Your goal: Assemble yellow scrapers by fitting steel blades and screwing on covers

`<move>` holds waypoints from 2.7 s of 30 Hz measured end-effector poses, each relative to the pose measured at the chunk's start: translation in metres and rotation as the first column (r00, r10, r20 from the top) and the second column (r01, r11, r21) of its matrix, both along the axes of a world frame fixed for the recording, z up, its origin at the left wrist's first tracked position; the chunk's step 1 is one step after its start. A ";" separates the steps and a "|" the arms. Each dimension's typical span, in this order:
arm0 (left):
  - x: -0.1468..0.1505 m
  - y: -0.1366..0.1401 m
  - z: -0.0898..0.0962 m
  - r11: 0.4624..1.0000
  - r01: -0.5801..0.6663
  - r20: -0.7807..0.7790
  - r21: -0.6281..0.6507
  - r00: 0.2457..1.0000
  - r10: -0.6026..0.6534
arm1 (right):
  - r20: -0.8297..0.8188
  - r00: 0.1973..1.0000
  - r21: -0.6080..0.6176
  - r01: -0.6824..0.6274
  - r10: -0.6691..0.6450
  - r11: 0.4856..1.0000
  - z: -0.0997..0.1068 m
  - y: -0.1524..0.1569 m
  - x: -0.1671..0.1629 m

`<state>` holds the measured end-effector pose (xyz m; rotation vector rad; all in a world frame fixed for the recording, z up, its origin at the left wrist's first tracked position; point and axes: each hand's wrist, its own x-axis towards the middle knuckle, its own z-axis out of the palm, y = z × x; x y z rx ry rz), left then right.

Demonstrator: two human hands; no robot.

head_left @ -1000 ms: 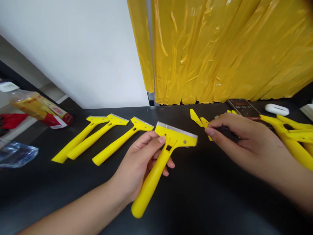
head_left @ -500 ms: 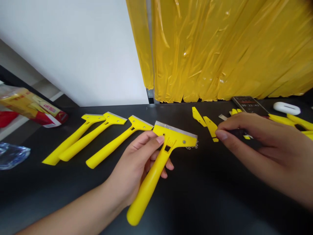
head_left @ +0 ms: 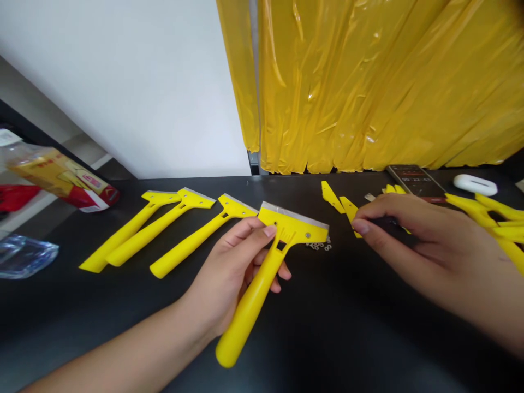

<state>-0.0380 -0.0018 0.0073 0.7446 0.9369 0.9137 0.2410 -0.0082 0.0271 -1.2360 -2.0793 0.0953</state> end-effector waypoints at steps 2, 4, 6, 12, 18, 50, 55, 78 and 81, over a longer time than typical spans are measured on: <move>0.000 0.000 0.000 1.000 0.005 -0.003 0.006 1.000 -0.005 | -0.007 1.000 0.001 0.008 -0.008 1.000 0.001 0.000 0.001; 0.000 0.000 0.000 1.000 0.005 -0.002 0.009 1.000 -0.005 | -0.015 1.000 0.000 0.015 -0.015 1.000 0.002 0.000 0.001; 0.000 0.000 0.000 1.000 -0.002 0.001 0.013 1.000 0.002 | -0.027 0.999 0.004 0.026 -0.025 1.000 0.002 0.001 0.001; 0.000 0.001 0.000 0.999 -0.009 -0.012 0.032 1.000 0.009 | -0.061 0.995 -0.019 0.077 -0.078 0.997 0.003 0.001 0.002; 0.000 0.002 -0.001 1.000 -0.002 0.010 -0.013 1.000 0.002 | -0.068 0.987 -0.003 0.144 -0.144 0.990 0.006 -0.003 0.003; 0.001 0.003 -0.002 1.000 -0.017 -0.011 -0.007 1.000 0.017 | -0.049 0.999 -0.071 -0.019 0.015 0.997 -0.008 0.003 0.000; 0.000 0.003 -0.001 1.000 -0.020 -0.019 -0.009 1.000 0.019 | -0.041 0.999 -0.067 -0.030 0.028 0.997 -0.012 0.005 -0.001; 0.001 0.003 0.000 1.000 -0.018 -0.020 -0.008 1.000 0.018 | -0.051 0.999 -0.063 -0.007 0.003 0.998 0.001 0.001 -0.002; 0.001 0.003 0.000 1.000 -0.014 -0.024 -0.006 1.000 0.014 | -0.051 0.999 -0.066 -0.010 0.007 0.998 0.001 0.001 -0.002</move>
